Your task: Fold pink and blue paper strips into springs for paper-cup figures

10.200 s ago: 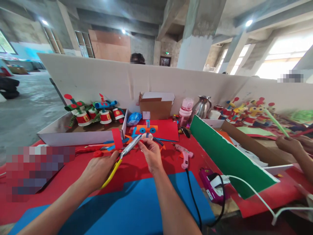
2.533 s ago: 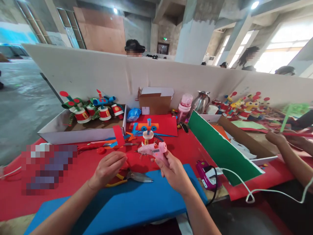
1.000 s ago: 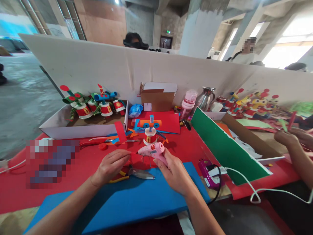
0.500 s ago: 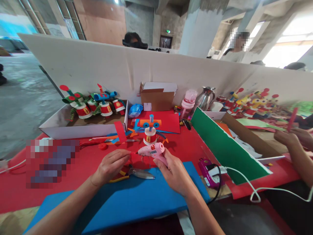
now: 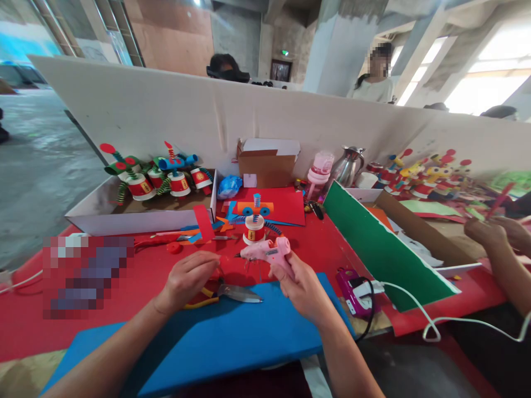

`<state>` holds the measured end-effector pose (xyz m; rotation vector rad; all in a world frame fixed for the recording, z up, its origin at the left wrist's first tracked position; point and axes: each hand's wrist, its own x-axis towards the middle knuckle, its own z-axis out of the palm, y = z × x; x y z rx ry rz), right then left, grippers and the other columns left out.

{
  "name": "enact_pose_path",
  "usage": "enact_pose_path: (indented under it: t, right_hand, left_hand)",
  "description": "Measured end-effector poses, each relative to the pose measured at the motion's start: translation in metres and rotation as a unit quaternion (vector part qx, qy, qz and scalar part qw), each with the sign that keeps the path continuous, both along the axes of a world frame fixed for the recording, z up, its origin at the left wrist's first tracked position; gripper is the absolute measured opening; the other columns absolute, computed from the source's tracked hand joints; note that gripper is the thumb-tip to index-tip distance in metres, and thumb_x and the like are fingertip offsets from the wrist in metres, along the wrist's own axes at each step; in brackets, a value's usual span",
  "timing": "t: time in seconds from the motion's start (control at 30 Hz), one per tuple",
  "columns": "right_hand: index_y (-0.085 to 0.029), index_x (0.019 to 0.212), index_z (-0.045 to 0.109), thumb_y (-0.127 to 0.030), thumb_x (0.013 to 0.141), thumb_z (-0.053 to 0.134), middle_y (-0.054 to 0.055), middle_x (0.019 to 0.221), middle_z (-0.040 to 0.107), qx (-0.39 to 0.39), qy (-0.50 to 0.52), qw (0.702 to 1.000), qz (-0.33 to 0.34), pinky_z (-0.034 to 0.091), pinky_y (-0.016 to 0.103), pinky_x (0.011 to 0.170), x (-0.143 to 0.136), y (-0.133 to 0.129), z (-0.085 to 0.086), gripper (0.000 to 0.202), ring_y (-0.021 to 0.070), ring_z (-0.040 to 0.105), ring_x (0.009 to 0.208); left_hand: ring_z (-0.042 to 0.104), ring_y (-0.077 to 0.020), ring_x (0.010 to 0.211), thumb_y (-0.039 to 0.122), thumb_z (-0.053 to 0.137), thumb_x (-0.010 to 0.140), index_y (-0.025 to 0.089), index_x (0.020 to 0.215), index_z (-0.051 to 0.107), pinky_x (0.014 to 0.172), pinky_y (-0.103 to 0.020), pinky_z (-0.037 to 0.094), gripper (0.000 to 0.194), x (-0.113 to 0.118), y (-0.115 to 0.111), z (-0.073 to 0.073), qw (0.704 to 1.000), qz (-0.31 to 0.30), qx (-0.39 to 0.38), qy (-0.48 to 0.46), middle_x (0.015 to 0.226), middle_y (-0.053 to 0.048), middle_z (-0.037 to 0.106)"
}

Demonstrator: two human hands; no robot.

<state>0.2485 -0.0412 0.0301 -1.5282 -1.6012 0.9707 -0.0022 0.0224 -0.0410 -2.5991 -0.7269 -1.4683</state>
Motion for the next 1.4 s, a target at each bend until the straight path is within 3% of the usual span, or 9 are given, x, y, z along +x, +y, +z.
enact_pose_path:
  t: [0.27,0.4,0.6,0.77,0.87,1.0,1.13,1.23,1.4]
  right_hand:
    - [-0.017,0.077,0.056,-0.053,0.074,0.063,-0.007,0.044,0.043,-0.060,0.216,0.972,-0.077,0.028,0.023,0.043,0.014,0.005,-0.023,0.037,0.0071,0.034,0.040]
    - [-0.018,0.076,0.056,-0.052,0.067,0.067,-0.007,0.041,0.043,-0.016,0.240,0.951,-0.195,0.027,0.024,0.042,0.044,0.014,-0.039,0.037,0.0080,0.033,0.039]
    - [-0.019,0.072,0.051,-0.049,0.056,0.071,-0.004,0.044,0.051,-0.003,0.194,0.937,-0.290,0.028,0.022,0.038,0.076,0.037,-0.057,0.039,0.0103,0.043,0.038]
    - [-0.019,0.077,0.049,-0.037,0.067,0.064,-0.002,0.058,0.060,-0.026,0.121,0.937,-0.328,0.036,0.022,0.038,0.087,0.055,-0.077,0.026,0.0097,0.047,0.037]
    - [-0.018,0.079,0.051,-0.030,0.077,0.056,0.001,0.059,0.062,-0.050,-0.032,0.944,-0.325,0.043,0.025,0.045,0.095,0.058,-0.083,0.013,0.0132,0.056,0.043]
    - [-0.014,0.079,0.061,-0.031,0.085,0.050,0.012,0.068,0.067,-0.041,-0.324,0.909,-0.259,0.047,0.029,0.061,0.094,0.053,-0.072,0.021,0.0232,0.067,0.071]
    - [-0.013,0.089,0.066,-0.034,0.089,0.045,0.018,0.086,0.068,-0.023,-0.433,0.864,-0.256,0.047,0.031,0.064,0.081,0.042,-0.054,0.030,0.0259,0.067,0.080]
    - [-0.017,0.094,0.066,-0.037,0.086,0.049,0.015,0.095,0.067,0.057,-0.376,0.887,-0.262,0.048,0.031,0.066,0.072,0.042,-0.039,0.027,0.0233,0.066,0.081]
    - [-0.019,0.104,0.063,-0.044,0.084,0.050,0.007,0.102,0.068,0.148,-0.018,0.980,-0.133,0.051,0.031,0.078,0.046,0.077,-0.007,0.034,0.0184,0.065,0.090]
  left_hand:
    - [0.067,-0.0131,0.071,0.018,0.057,0.084,0.018,0.078,0.065,0.066,-0.022,0.054,0.010,0.006,-0.002,-0.005,0.975,0.028,-0.160,-0.155,0.075,-0.003,0.070]
    - [0.067,-0.0131,0.071,0.019,0.059,0.083,0.018,0.079,0.066,0.067,-0.023,0.054,0.008,0.005,-0.002,-0.008,0.969,0.038,-0.186,-0.159,0.076,-0.003,0.070]
    - [0.066,-0.0121,0.072,0.018,0.059,0.083,0.018,0.079,0.065,0.068,-0.021,0.053,0.007,0.005,-0.002,-0.010,0.971,0.036,-0.186,-0.146,0.076,-0.002,0.070]
    - [0.065,-0.0113,0.071,0.015,0.060,0.082,0.019,0.081,0.064,0.067,-0.020,0.052,0.005,0.004,-0.002,-0.011,0.976,0.032,-0.166,-0.136,0.076,-0.001,0.069]
    - [0.065,-0.0110,0.070,0.014,0.060,0.082,0.018,0.080,0.064,0.067,-0.019,0.052,0.006,0.005,-0.002,-0.010,0.977,0.029,-0.159,-0.139,0.076,-0.001,0.069]
    - [0.064,-0.0119,0.074,0.014,0.059,0.083,0.018,0.080,0.064,0.069,-0.022,0.052,0.007,0.007,-0.002,-0.006,0.975,0.018,-0.175,-0.134,0.079,-0.002,0.067]
    - [0.063,-0.0153,0.083,0.015,0.058,0.083,0.018,0.077,0.063,0.073,-0.027,0.051,0.009,0.006,-0.004,0.003,0.976,0.021,-0.171,-0.130,0.085,-0.005,0.066]
    - [0.062,-0.0156,0.080,0.015,0.057,0.083,0.019,0.079,0.062,0.074,-0.029,0.051,0.008,0.002,-0.003,0.019,0.978,0.020,-0.161,-0.129,0.081,-0.004,0.067]
    - [0.061,-0.0152,0.073,0.025,0.060,0.081,0.019,0.078,0.062,0.068,-0.027,0.049,0.007,-0.002,0.018,0.077,0.977,0.012,-0.198,-0.075,0.078,-0.003,0.066]
